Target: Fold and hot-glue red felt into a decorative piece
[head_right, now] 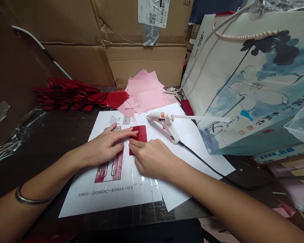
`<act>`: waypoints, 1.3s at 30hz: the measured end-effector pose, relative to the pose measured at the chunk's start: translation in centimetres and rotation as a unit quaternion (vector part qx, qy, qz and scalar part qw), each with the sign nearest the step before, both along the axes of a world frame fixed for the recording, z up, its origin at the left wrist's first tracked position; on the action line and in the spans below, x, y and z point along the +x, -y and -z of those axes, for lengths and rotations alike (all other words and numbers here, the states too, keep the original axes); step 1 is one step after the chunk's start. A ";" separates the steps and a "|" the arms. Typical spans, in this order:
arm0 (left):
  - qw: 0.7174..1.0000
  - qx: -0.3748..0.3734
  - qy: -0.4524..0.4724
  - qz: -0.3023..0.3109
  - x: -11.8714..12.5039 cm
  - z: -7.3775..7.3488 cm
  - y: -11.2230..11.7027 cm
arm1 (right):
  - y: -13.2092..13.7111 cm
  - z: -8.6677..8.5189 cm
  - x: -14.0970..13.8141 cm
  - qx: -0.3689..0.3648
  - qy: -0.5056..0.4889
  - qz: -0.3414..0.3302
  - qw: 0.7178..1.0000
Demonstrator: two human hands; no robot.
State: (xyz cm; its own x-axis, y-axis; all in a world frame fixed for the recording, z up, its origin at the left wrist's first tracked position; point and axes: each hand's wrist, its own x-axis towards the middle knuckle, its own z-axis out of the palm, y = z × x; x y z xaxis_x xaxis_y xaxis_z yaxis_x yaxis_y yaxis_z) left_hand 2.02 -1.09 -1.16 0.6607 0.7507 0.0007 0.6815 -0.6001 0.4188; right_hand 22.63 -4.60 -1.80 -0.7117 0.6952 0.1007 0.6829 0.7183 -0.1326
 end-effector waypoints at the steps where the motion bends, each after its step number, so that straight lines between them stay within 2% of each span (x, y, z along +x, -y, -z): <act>1: 1.000 -0.001 0.001 -0.005 0.0 0.0 -0.1 | 0.0 -0.1 -0.1 0.001 0.008 -0.004 1.000; 9: 0.999 0.002 -0.001 -0.048 0.5 0.4 -0.3 | 0.6 -0.7 -0.4 0.002 0.074 -0.072 0.995; 16: 0.999 0.007 0.011 -0.032 0.4 0.1 -0.2 | 1.8 -1.0 -0.5 0.024 0.073 -0.120 0.990; 18: 1.000 0.008 0.017 -0.016 0.2 0.1 -0.3 | 2.1 -0.7 -0.3 0.007 0.025 -0.131 0.991; 21: 1.000 0.011 0.020 -0.002 0.0 0.3 -0.4 | 2.0 0.0 0.3 -0.005 -0.157 -0.133 0.979; 23: 1.000 0.015 0.017 0.004 -0.1 0.5 -0.4 | 1.5 0.5 0.6 0.046 -0.268 -0.103 0.957; 24: 1.000 0.020 0.017 0.007 -0.1 0.5 -0.4 | 1.1 0.8 0.7 0.075 -0.286 -0.084 0.952; 26: 1.000 0.022 0.016 0.014 -0.1 0.5 -0.4 | 0.4 1.2 0.7 0.100 -0.256 -0.059 0.960; 31: 0.999 -0.005 0.005 0.032 -0.5 0.0 -0.5 | -0.3 1.7 0.4 0.055 -0.145 -0.069 0.985; 39: 0.997 -0.007 0.011 0.070 -2.1 -0.9 -1.1 | 0.1 1.2 0.2 0.020 -0.107 -0.059 0.992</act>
State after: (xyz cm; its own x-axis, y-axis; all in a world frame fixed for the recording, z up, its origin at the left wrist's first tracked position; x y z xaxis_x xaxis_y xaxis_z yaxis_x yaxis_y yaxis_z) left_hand -0.12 0.02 -0.25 0.7583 0.6519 0.0074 0.5823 -0.6824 0.4420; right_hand 22.87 -4.75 -2.97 -0.7469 0.6015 0.2835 0.5539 0.7987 -0.2352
